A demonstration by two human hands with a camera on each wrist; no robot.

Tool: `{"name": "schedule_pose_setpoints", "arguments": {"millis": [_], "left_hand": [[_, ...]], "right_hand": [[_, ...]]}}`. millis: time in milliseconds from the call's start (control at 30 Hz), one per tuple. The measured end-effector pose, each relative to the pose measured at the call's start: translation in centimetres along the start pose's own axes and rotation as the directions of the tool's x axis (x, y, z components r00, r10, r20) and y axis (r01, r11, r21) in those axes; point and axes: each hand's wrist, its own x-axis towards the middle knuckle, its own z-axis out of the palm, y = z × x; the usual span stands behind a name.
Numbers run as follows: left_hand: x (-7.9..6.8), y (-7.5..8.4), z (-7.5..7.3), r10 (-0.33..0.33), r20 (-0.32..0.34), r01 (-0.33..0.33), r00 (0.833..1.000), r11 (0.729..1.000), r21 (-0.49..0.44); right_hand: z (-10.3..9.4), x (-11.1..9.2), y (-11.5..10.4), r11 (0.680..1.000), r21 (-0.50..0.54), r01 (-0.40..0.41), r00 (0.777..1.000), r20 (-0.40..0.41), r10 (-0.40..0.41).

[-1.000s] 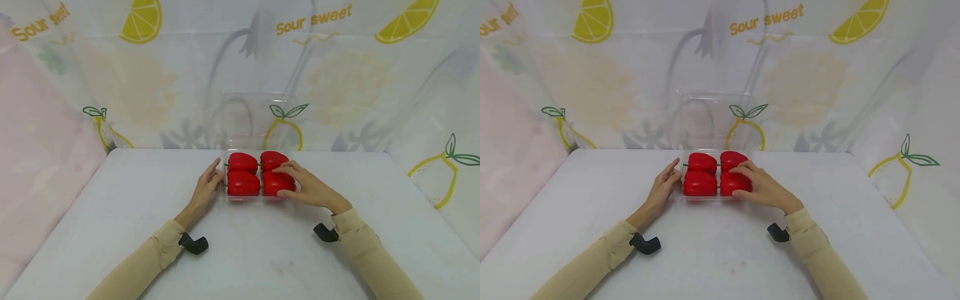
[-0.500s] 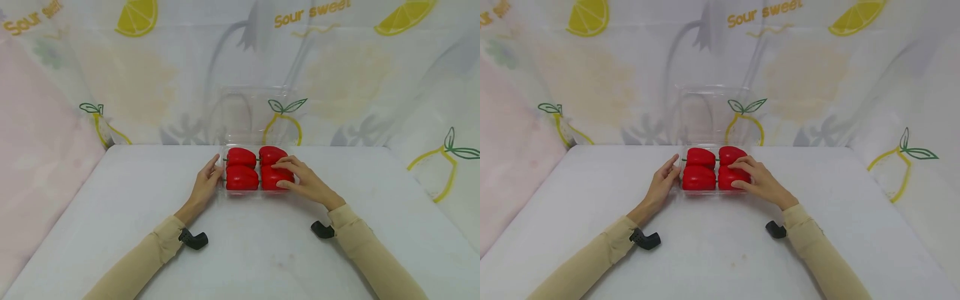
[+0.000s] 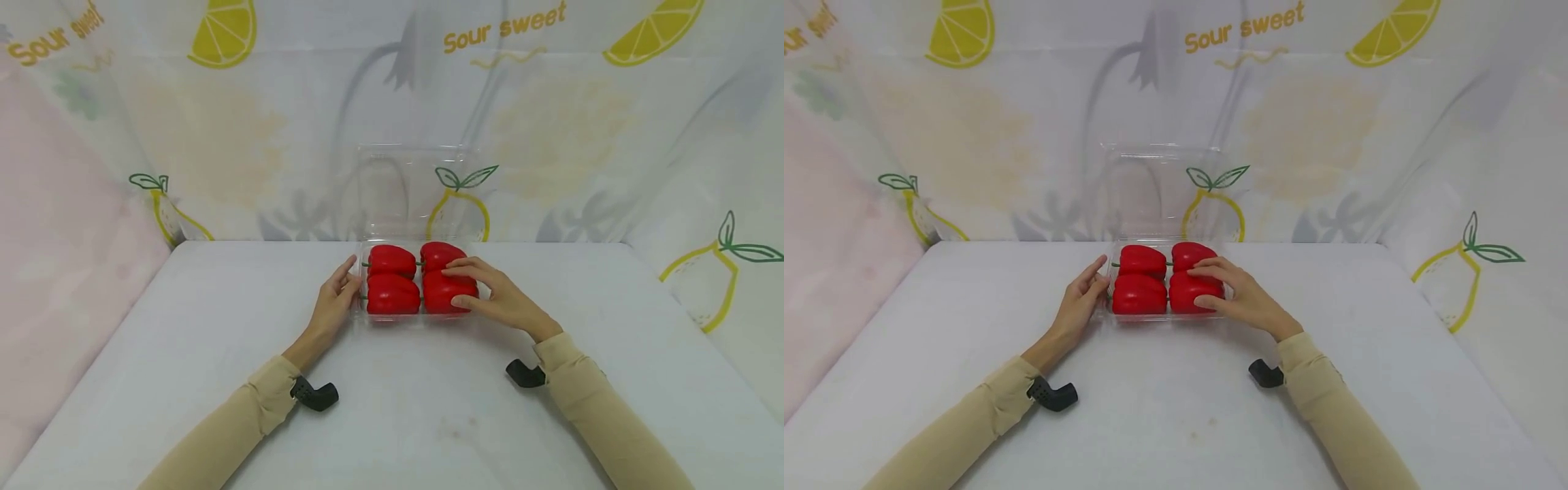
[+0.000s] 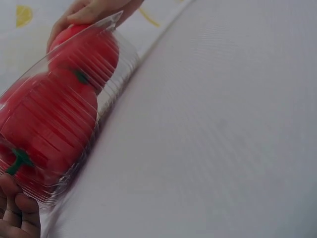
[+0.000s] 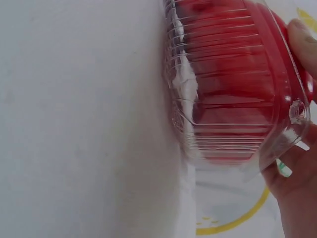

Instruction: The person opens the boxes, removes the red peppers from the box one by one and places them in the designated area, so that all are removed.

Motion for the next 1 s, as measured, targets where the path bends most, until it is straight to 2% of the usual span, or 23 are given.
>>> {"name": "schedule_pose_setpoints", "arguments": {"millis": [200, 433, 700, 1000], "left_hand": [[-0.2, -0.3, 0.0, -0.019, -0.009, 0.019, 1.000, 1.000, 0.009], [-0.3, -0.2, 0.1, 0.003, -0.009, -0.003, 1.000, 1.000, 0.009], [-0.3, 0.1, 0.2, 0.014, -0.016, -0.014, 1.000, 1.000, -0.025], [-0.2, -0.1, 0.2, 0.016, -0.026, -0.016, 1.000, 1.000, -0.022]], "right_hand": [[0.3, -0.1, 0.1, 0.996, 0.089, -0.010, 0.998, -0.053, 0.015], [-0.6, -0.2, -2.2, 0.992, 0.095, -0.081, 0.997, 0.024, 0.079], [-1.3, -0.1, -3.6, 0.996, 0.071, -0.060, 0.997, 0.045, 0.057], [-2.0, -0.1, -4.6, 0.999, 0.047, -0.011, 1.000, -0.011, 0.012]]}}
